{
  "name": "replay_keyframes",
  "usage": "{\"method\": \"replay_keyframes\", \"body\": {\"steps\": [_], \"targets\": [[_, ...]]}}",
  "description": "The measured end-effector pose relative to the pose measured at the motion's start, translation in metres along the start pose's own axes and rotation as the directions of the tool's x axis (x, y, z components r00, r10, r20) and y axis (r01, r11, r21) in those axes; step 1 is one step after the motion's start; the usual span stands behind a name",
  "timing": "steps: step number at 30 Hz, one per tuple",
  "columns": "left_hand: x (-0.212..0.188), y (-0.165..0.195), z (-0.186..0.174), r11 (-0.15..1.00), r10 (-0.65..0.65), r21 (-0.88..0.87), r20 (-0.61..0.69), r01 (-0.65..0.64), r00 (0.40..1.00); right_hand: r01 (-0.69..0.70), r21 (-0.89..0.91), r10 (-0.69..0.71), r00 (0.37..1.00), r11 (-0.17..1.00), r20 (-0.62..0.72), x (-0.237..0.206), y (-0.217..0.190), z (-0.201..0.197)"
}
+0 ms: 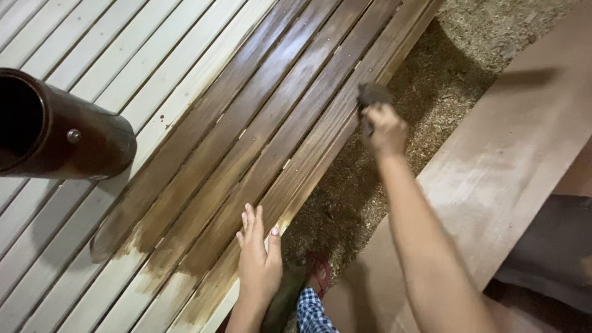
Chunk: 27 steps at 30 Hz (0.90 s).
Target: The person applies brown wood stain with a brush to the slatted surface of a wooden furniture frame, brushing along the slats and dipping the brush back into the stain can as they work across the panel.
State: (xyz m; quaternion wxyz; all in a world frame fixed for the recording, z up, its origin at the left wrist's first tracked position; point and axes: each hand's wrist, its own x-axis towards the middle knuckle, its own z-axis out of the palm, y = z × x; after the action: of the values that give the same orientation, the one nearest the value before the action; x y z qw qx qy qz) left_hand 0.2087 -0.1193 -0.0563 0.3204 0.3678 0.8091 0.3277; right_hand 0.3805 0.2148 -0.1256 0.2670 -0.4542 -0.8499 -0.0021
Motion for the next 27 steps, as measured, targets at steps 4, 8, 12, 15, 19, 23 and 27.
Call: {"method": "replay_keyframes", "body": {"steps": [4, 8, 12, 15, 19, 23, 27], "targets": [[-0.005, -0.016, -0.026, 1.0, -0.009, 0.006, -0.009, 0.009, 1.0, 0.021, 0.071, -0.028, 0.995, 0.997, 0.099, -0.07, -0.07, -0.013], [-0.022, -0.04, -0.06, 0.998, 0.048, -0.031, -0.029, -0.049, 0.998, 0.052, 0.086, -0.053, 0.999, 0.995, 0.006, -0.147, -0.149, -0.042], [-0.058, -0.083, -0.103, 0.998, 0.066, 0.007, -0.017, -0.066, 0.998, 0.015, 0.087, -0.022, 0.996, 0.996, 0.086, -0.243, -0.244, -0.063], [-0.079, -0.114, -0.137, 0.998, 0.068, 0.007, -0.003, -0.068, 0.998, -0.05, 0.177, 0.015, 0.981, 0.983, 0.192, -0.294, -0.32, -0.071], [-0.102, -0.149, -0.17, 0.997, 0.08, 0.009, 0.009, -0.08, 0.997, 0.001, 0.231, -0.048, 0.979, 0.973, 0.2, -0.348, -0.403, -0.108], [-0.117, -0.173, -0.184, 0.995, 0.09, 0.028, 0.047, -0.091, 0.995, -0.039, 0.306, -0.049, 0.96, 0.951, 0.276, -0.376, -0.448, -0.135], [-0.124, -0.185, -0.185, 0.995, 0.073, 0.053, 0.09, -0.078, 0.993, -0.393, 0.461, 0.201, 0.889, 0.796, 0.411, -0.373, -0.429, -0.137]]}}
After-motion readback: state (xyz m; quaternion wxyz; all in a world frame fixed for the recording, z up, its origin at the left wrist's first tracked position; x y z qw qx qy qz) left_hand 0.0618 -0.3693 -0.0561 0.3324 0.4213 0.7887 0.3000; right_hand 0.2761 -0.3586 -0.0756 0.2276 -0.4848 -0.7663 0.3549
